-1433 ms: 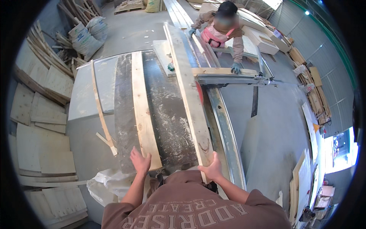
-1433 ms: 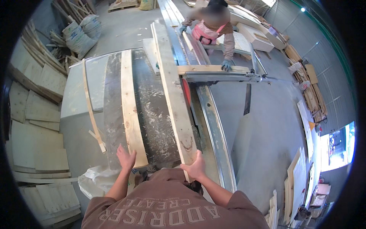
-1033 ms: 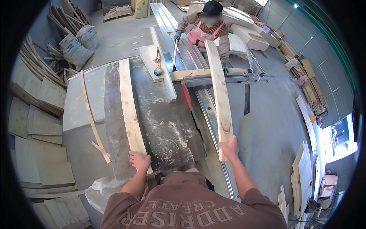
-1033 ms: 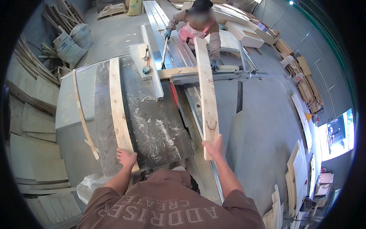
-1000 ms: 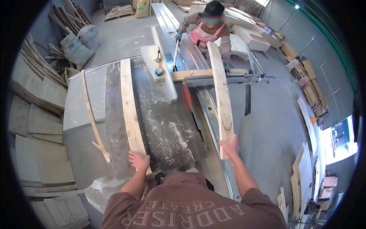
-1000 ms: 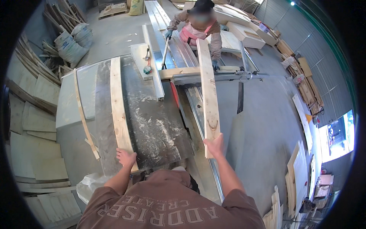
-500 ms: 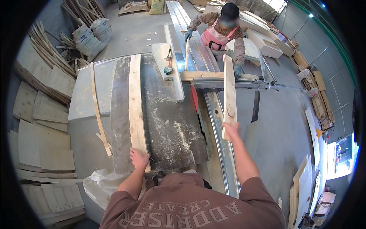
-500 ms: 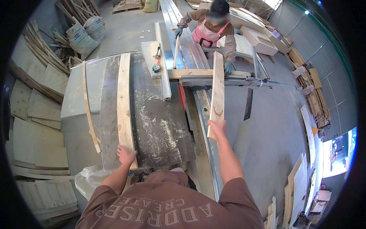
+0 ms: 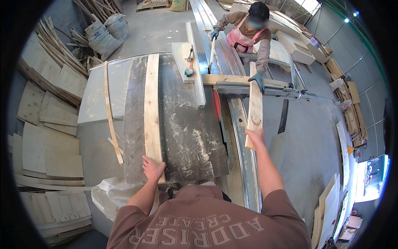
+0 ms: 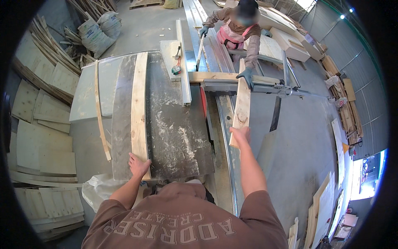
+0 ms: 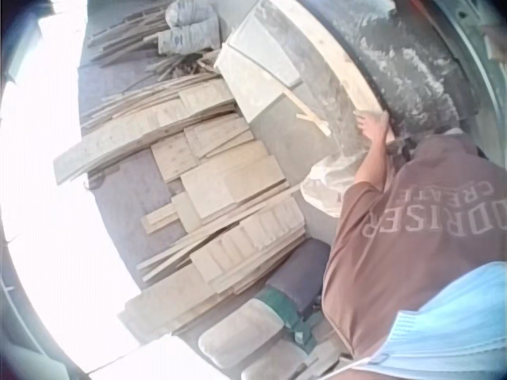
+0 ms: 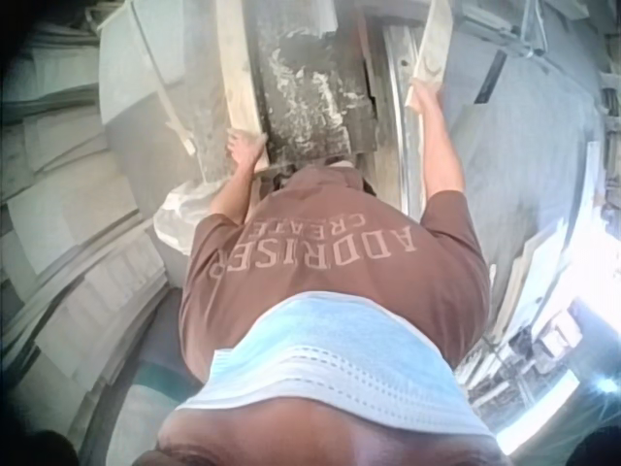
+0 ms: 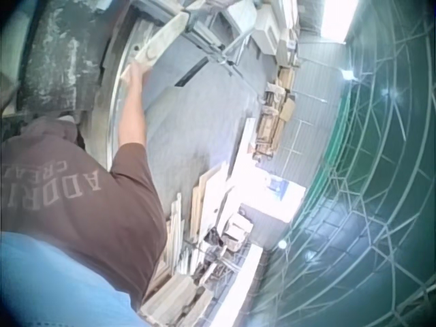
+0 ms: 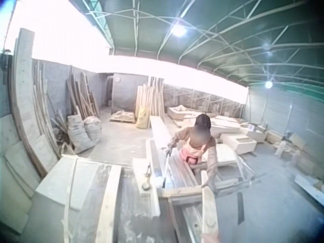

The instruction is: The person feeds small wooden blocks through a table saw, guiding them with both hands and collecting the cut pieces into a white sack. The person repeats this process for multiple blocks, maintaining a steady workflow at the saw station.

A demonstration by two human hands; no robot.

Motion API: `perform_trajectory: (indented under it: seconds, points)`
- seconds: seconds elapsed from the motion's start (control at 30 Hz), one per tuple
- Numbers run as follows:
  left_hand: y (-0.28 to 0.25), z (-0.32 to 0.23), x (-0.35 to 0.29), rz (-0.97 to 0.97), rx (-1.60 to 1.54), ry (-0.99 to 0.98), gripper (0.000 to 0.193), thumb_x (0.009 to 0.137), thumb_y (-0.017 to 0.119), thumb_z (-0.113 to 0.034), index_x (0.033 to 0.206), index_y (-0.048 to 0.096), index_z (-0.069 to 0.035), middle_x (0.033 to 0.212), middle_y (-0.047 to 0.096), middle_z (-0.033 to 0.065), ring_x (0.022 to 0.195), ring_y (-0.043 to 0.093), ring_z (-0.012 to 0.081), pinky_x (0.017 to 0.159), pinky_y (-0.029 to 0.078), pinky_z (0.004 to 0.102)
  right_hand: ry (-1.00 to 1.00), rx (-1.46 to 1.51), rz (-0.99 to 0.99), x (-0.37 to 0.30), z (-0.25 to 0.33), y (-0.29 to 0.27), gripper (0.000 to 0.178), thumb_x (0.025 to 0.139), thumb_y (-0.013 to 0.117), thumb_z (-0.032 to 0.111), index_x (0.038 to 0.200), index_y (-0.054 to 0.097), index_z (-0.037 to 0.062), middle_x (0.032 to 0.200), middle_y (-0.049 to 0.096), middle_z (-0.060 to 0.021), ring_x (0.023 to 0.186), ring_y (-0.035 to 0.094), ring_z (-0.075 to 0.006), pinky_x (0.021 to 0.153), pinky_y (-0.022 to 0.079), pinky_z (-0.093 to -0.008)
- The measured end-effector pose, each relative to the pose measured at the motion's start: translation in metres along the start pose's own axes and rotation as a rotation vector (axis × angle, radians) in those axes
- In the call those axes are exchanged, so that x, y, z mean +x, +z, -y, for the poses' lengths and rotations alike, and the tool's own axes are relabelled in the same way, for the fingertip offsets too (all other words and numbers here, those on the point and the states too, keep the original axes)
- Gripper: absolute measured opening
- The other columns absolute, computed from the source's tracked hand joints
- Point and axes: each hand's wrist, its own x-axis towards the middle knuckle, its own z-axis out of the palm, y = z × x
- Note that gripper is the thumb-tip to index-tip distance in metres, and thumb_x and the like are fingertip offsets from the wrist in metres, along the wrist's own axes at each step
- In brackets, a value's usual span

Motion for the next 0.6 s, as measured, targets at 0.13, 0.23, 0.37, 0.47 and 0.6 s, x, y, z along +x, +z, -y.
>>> perform_trajectory:
  seconds: [0.13,0.23,0.37,0.47,0.6]
  points:
    - [-0.001,0.002,-0.009,-0.104,-0.050,0.031,0.123,0.082,0.085,-0.041,0.169,0.013,0.007,0.163,0.040,0.0264,0.146,0.041,0.0458,0.122,0.038,0.0556,0.040,-0.112,-0.053,0.004,-0.002,0.003,0.079,0.065,0.090,0.038,0.124,0.071,-0.0113,0.124,0.075,-0.0281,0.110,0.076,-0.0398,0.097,0.059,-0.0456]
    - [0.006,0.012,-0.010,-0.212,-0.080,0.062,0.117,0.083,0.084,-0.039,0.169,0.018,0.006,0.163,0.041,0.0266,0.146,0.041,0.0465,0.121,0.037,0.0559,0.020,-0.136,-0.055,0.004,-0.003,0.007,0.088,0.066,0.091,0.040,0.132,0.066,-0.0117,0.130,0.072,-0.0296,0.112,0.075,-0.0403,0.098,0.059,-0.0455]
    - [0.008,0.022,-0.015,-0.261,-0.145,0.096,0.109,0.084,0.083,-0.037,0.166,0.026,0.005,0.160,0.043,0.0272,0.144,0.042,0.0470,0.121,0.036,0.0565,-0.052,0.061,0.043,0.028,-0.016,0.023,0.090,0.071,0.090,0.041,0.137,0.061,-0.0140,0.130,0.071,-0.0272,0.111,0.075,-0.0358,0.093,0.061,-0.0456]
    - [0.008,0.017,-0.015,-0.273,-0.259,0.167,0.103,0.084,0.083,-0.035,0.164,0.031,0.005,0.159,0.044,0.0276,0.144,0.040,0.0472,0.122,0.035,0.0566,-0.067,0.314,0.135,0.065,-0.038,0.025,0.091,0.085,0.084,0.055,0.139,0.060,-0.0140,0.126,0.071,-0.0226,0.107,0.074,-0.0324,0.086,0.063,-0.0478]
    - [0.001,0.026,-0.022,-0.205,-0.492,0.231,0.078,0.090,0.080,-0.030,0.150,0.049,0.008,0.146,0.058,0.0241,0.130,0.057,0.0406,0.109,0.048,0.0504,0.037,0.666,0.119,0.003,0.035,0.000,0.102,0.094,0.067,0.076,0.147,0.050,-0.0093,0.119,0.069,-0.0174,0.105,0.069,-0.0285,0.079,0.060,-0.0462]
